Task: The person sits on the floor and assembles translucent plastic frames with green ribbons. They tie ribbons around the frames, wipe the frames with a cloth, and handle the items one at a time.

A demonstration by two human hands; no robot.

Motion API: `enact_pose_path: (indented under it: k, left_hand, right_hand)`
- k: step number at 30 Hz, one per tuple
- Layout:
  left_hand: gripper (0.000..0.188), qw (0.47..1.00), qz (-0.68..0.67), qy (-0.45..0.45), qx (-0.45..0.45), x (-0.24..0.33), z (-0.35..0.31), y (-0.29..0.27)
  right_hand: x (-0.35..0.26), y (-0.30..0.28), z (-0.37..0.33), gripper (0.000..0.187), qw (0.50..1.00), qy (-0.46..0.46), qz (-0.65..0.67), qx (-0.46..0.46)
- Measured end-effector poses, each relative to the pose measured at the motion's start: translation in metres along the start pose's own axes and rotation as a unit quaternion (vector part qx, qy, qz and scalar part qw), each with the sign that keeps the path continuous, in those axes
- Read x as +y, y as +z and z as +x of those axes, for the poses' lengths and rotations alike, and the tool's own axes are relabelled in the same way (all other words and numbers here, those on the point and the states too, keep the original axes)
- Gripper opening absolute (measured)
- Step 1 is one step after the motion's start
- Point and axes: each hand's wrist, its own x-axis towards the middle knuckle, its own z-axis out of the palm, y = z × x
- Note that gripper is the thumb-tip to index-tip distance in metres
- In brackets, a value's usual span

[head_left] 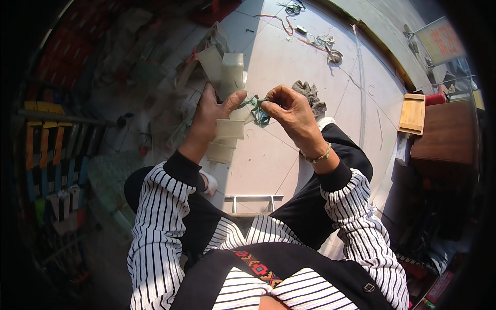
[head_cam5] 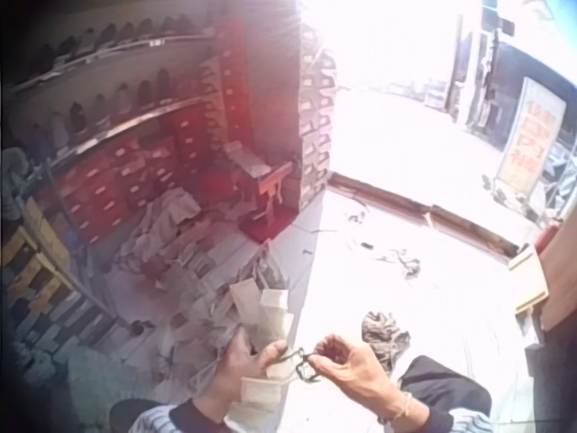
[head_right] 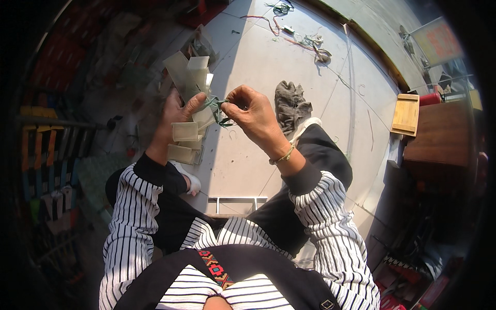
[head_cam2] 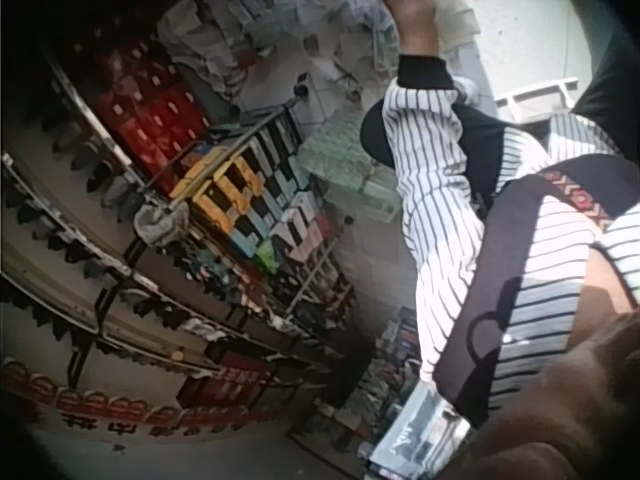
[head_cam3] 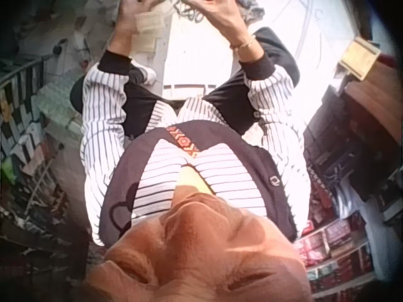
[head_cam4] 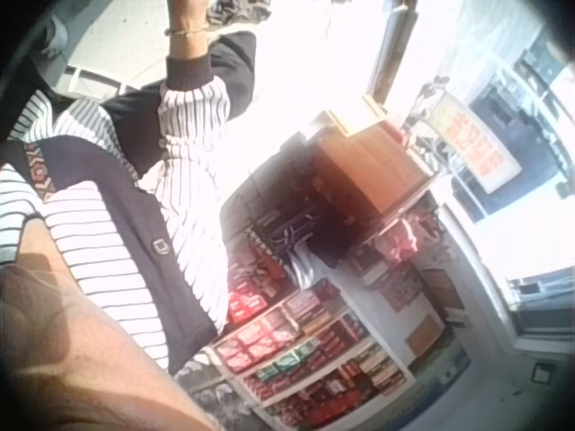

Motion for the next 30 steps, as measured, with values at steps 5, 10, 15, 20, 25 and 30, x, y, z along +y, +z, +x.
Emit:
enact_pose_path:
  k: [5, 10, 15, 20, 25, 30]
  left_hand:
    - [0.061, 0.991, 0.073, 0.096, -0.050, 0.001, -0.005, 0.006]
    - [0.048, 0.995, -0.020, 0.045, -0.088, 0.002, -0.005, 0.003]
    - [0.032, 0.996, -0.020, 0.038, -0.084, 0.004, -0.006, 0.003]
    - [0.031, 0.993, 0.048, 0.100, -0.030, 0.004, -0.007, 0.008]
    - [0.030, 0.980, 0.142, 0.142, -0.018, 0.003, -0.011, 0.008]
    - [0.032, 0.991, 0.057, 0.108, -0.046, 0.005, -0.008, 0.008]
  right_hand:
    - [0.003, 0.005, -0.001, 0.016, 0.999, -0.021, -0.026, 0.005]
    - [0.001, 0.005, -0.001, 0.015, 0.998, -0.047, 0.016, -0.029]
    - [-0.001, 0.000, 0.000, 0.014, 0.998, 0.000, 0.028, -0.050]
    - [0.003, 0.007, -0.001, 0.012, 0.995, -0.094, -0.017, 0.000]
    - [0.001, 0.011, -0.004, 0.010, 0.985, 0.035, 0.168, 0.036]
    - [-0.007, 0.007, -0.006, 0.010, 0.934, 0.104, 0.337, -0.059]
